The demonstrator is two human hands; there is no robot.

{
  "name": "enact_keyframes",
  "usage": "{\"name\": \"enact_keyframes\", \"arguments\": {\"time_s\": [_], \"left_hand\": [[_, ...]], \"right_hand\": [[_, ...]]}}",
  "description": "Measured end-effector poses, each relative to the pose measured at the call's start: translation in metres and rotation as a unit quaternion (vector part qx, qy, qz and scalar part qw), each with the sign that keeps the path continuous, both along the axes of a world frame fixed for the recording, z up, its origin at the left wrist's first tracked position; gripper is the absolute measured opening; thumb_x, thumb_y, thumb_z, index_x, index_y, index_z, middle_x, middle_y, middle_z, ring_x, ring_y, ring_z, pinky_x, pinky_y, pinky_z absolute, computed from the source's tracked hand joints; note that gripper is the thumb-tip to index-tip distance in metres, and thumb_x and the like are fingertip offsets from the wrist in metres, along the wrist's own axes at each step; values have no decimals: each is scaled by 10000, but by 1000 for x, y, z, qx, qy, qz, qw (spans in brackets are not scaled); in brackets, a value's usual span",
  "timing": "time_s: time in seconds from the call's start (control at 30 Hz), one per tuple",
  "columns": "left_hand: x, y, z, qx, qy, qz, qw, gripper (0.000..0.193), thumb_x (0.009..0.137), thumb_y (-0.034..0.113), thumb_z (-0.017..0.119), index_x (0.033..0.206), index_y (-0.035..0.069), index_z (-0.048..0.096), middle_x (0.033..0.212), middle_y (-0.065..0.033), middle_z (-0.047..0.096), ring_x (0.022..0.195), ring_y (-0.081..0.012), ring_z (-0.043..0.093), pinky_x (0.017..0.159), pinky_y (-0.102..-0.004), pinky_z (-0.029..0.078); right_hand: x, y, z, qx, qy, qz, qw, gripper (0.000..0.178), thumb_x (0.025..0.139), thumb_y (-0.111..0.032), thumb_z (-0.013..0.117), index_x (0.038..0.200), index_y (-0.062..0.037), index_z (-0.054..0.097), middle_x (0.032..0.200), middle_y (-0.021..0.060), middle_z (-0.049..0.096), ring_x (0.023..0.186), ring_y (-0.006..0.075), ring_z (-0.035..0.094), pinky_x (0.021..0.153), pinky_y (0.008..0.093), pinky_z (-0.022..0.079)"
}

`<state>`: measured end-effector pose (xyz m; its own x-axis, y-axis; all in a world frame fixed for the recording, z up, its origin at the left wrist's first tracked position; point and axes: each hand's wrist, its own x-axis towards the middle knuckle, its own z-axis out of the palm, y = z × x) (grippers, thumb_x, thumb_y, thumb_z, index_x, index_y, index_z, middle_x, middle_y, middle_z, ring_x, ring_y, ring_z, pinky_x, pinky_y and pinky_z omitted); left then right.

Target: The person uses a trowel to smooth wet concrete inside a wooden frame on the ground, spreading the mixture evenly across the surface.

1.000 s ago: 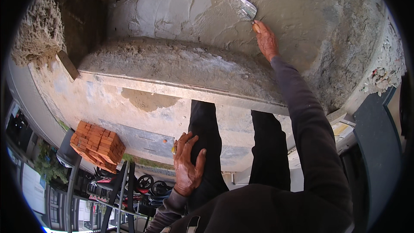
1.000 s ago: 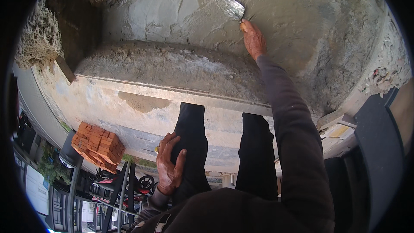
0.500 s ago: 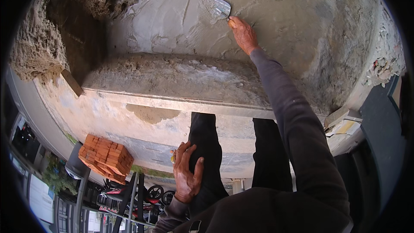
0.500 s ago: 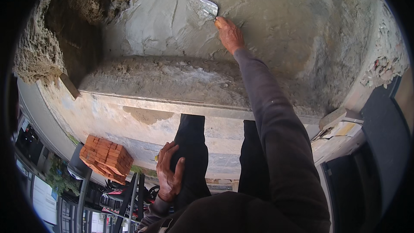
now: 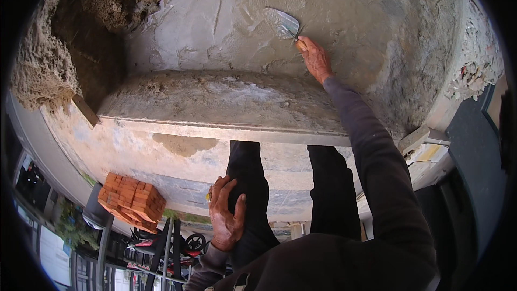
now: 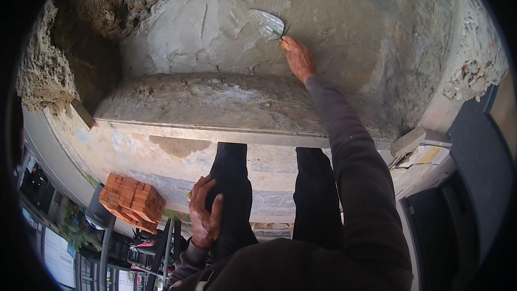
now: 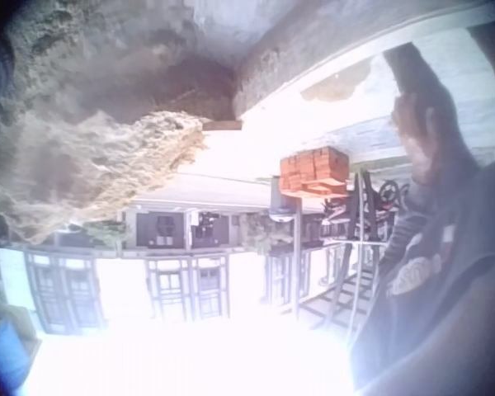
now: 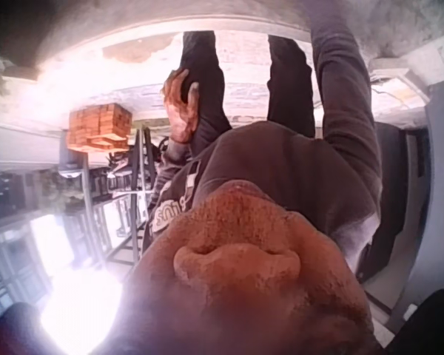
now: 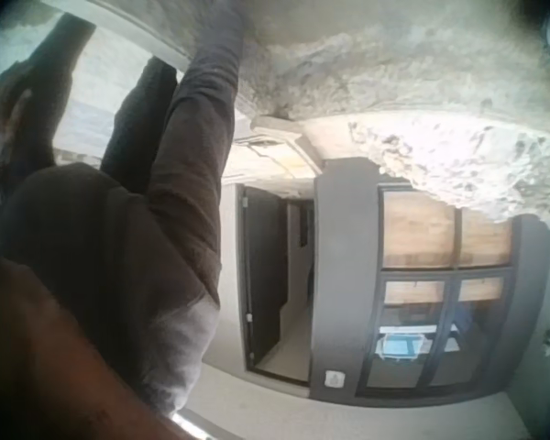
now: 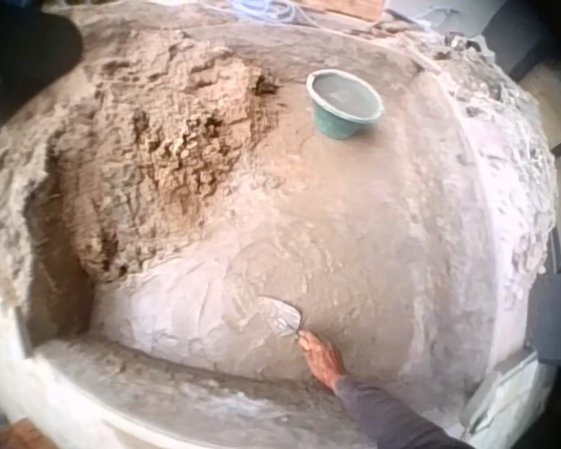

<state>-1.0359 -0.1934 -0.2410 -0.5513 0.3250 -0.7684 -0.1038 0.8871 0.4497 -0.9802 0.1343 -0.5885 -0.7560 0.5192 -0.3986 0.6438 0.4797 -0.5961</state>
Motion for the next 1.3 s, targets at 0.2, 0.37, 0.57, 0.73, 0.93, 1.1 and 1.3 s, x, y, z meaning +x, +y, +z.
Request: {"name": "enact_keyframes", "arguments": {"time_s": [0.2,0.37,0.57,0.73,0.93,1.1,1.3], "left_hand": [[4,5,-1,-2,-3,2,1000,365,888,193,620,1189,-12,600,1293,-227,537,1280,-434,454,1073,-502,340],[3,9,2,-20,-3,-12,1000,367,889,191,614,1189,-21,597,1291,-235,535,1282,-436,454,1072,-500,344],[3,14,1,-17,-1,-25,1000,368,886,184,611,1189,-25,596,1297,-238,533,1287,-439,451,1072,-500,347],[2,20,4,-32,3,-37,999,368,882,177,611,1188,-27,596,1302,-238,532,1291,-435,452,1074,-496,349],[6,19,2,-27,10,-25,999,362,888,176,598,1183,-33,596,1300,-240,540,1279,-425,469,1075,-485,354],[7,19,3,-33,20,-40,998,371,896,206,589,1172,-42,598,1286,-244,556,1256,-412,496,1068,-466,368],[6,24,4,-30,7,-37,999,361,874,145,594,1185,-39,593,1293,-247,540,1275,-438,465,1069,-495,357]], "right_hand": [[35,32,-15,22,30,-181,983,310,1001,-220,501,1268,-69,552,1091,173,658,981,330,642,855,383,489],[61,59,-5,62,-40,-278,958,322,981,-190,512,1283,-84,537,1135,169,665,1034,376,637,862,447,487],[13,54,-11,-5,25,-152,988,315,972,-178,528,1273,-85,544,1145,174,663,1042,392,631,875,452,489],[-21,68,-20,10,4,-186,982,326,962,-161,525,1277,-80,539,1126,201,662,1046,386,634,882,435,490],[55,108,-32,-103,42,-444,889,437,907,-107,518,1343,-92,495,960,121,634,735,231,628,590,364,518],[66,103,0,-137,21,-478,867,447,883,-111,543,1329,-89,519,922,79,655,690,189,639,501,330,511],[48,121,-14,-94,-17,-257,962,445,888,-174,572,1331,-136,552,1005,141,686,859,263,674,723,362,539]]}}
